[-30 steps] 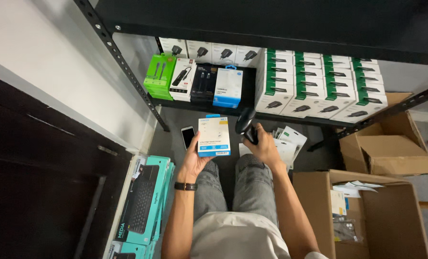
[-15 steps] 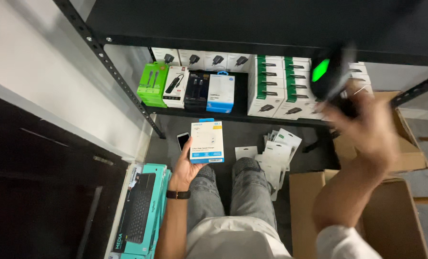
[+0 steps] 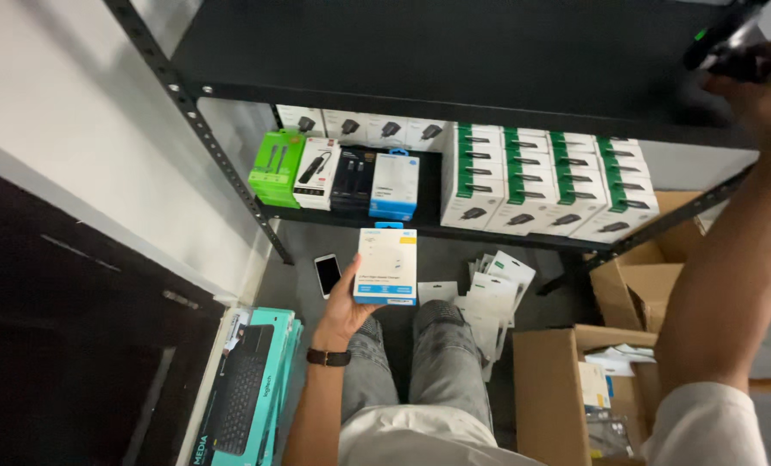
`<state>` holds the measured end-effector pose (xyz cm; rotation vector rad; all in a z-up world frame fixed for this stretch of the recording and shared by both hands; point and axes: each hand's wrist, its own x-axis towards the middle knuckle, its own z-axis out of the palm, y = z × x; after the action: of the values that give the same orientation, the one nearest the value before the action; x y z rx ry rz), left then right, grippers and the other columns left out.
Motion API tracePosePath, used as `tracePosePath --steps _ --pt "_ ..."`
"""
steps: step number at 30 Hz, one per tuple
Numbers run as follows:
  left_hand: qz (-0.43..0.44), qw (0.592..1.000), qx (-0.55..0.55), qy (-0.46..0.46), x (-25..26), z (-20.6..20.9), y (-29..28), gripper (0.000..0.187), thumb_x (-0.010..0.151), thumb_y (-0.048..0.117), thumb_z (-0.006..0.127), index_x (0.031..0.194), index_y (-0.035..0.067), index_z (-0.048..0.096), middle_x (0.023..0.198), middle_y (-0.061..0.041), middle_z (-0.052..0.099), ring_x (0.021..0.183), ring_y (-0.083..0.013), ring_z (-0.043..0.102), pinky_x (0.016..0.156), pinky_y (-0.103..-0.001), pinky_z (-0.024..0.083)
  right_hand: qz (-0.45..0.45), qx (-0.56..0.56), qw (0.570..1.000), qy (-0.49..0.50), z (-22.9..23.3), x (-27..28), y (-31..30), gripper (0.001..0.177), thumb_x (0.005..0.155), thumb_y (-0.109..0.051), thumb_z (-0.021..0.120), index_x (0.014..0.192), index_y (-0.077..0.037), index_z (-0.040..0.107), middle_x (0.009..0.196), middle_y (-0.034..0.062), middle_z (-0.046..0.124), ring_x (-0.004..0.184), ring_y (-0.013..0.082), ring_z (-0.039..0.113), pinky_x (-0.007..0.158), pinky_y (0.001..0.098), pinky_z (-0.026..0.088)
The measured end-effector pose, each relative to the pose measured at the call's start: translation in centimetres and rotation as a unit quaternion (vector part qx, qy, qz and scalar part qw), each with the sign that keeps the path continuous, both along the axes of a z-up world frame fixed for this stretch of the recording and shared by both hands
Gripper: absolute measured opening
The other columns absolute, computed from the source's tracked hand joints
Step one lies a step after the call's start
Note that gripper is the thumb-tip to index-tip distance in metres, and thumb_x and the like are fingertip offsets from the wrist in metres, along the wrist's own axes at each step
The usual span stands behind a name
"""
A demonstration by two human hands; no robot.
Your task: The person takes electronic component boxes out of a cardboard carton, scans each box with a handheld barcode scanner, and places the boxes in stacks on a storage shelf.
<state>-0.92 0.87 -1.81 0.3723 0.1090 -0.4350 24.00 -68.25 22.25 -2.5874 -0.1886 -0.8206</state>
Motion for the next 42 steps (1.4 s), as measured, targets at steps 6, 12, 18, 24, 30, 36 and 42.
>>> tracePosePath --steps 6,12,18,24,30,36,42 --pt "-0.011 1.0 0.005 -0.021 -0.6 0.7 0.3 0.076 0.106 0.04 0.066 0.169 0.007 0.041 0.159 -0.024 0.059 0.133 -0.0393 0.067 0.093 -0.051 0.067 -0.048 -0.019 0.997 -0.059 -4.9 5.5 -5.2 0.072 0.105 -0.037 0.106 0.146 0.008 0.067 0.131 0.0274 0.067 0.11 0.0405 0.066 0.084 0.0489 0.053" --pt "-0.001 1.0 0.028 -0.003 -1.4 2.2 0.7 0.071 0.106 0.039 0.065 0.166 0.006 0.047 0.154 -0.024 0.064 0.13 -0.0393 0.069 0.088 -0.047 0.069 0.107 0.074 0.989 -0.075 -6.6 7.4 -5.7 0.052 0.121 -0.006 0.095 0.155 0.014 0.061 0.15 0.0343 0.064 0.134 0.0448 0.064 0.109 0.0503 0.053" --pt "-0.002 0.999 -0.028 -0.028 -1.5 3.5 2.0 0.07 0.11 0.035 0.062 0.169 0.004 0.04 0.157 -0.028 0.058 0.132 -0.0421 0.067 0.093 -0.051 0.068 0.241 0.112 0.964 0.029 -7.2 9.4 -6.5 0.041 0.121 0.009 0.067 0.158 0.004 0.048 0.157 0.0284 0.051 0.148 0.0451 0.049 0.129 0.0618 0.04" --pt "-0.002 0.998 -0.021 -0.052 -1.2 3.5 2.5 0.07 0.11 0.039 0.06 0.168 0.002 0.043 0.153 -0.026 0.062 0.13 -0.0405 0.068 0.093 -0.053 0.068 0.109 0.112 0.986 -0.058 -2.0 0.4 1.1 0.057 0.12 -0.016 0.09 0.162 0.008 0.06 0.154 0.0319 0.064 0.138 0.0429 0.061 0.11 0.0545 0.049" --pt "-0.005 0.997 -0.047 -0.059 -2.1 4.5 2.5 0.069 0.112 0.037 0.056 0.17 0.005 0.037 0.161 -0.025 0.054 0.142 -0.0408 0.06 0.106 -0.052 0.062 -0.204 -0.257 0.941 -0.078 2.1 -4.3 6.3 0.058 0.112 -0.064 0.094 0.139 -0.013 0.09 0.108 0.0249 0.087 0.095 0.052 0.077 0.071 0.0525 0.057" --pt "-0.009 0.997 -0.049 -0.065 -2.1 4.7 2.0 0.07 0.111 0.034 0.059 0.169 0.003 0.037 0.162 -0.025 0.053 0.143 -0.0394 0.059 0.107 -0.05 0.061 -0.177 -0.193 0.961 -0.088 3.2 -7.1 10.3 0.042 0.108 -0.057 0.101 0.122 -0.019 0.089 0.097 0.0112 0.083 0.084 0.0457 0.078 0.057 0.0548 0.055" --pt "-0.024 0.998 -0.04 -0.037 -2.4 5.3 1.2 0.074 0.107 0.035 0.064 0.169 0.005 0.038 0.163 -0.027 0.053 0.143 -0.0421 0.059 0.109 -0.054 0.059 -0.08 -0.122 0.983 -0.112 5.3 -12.6 17.8 0.055 0.106 -0.034 0.094 0.149 -0.002 0.082 0.124 0.0244 0.084 0.105 0.056 0.074 0.087 0.0618 0.047"
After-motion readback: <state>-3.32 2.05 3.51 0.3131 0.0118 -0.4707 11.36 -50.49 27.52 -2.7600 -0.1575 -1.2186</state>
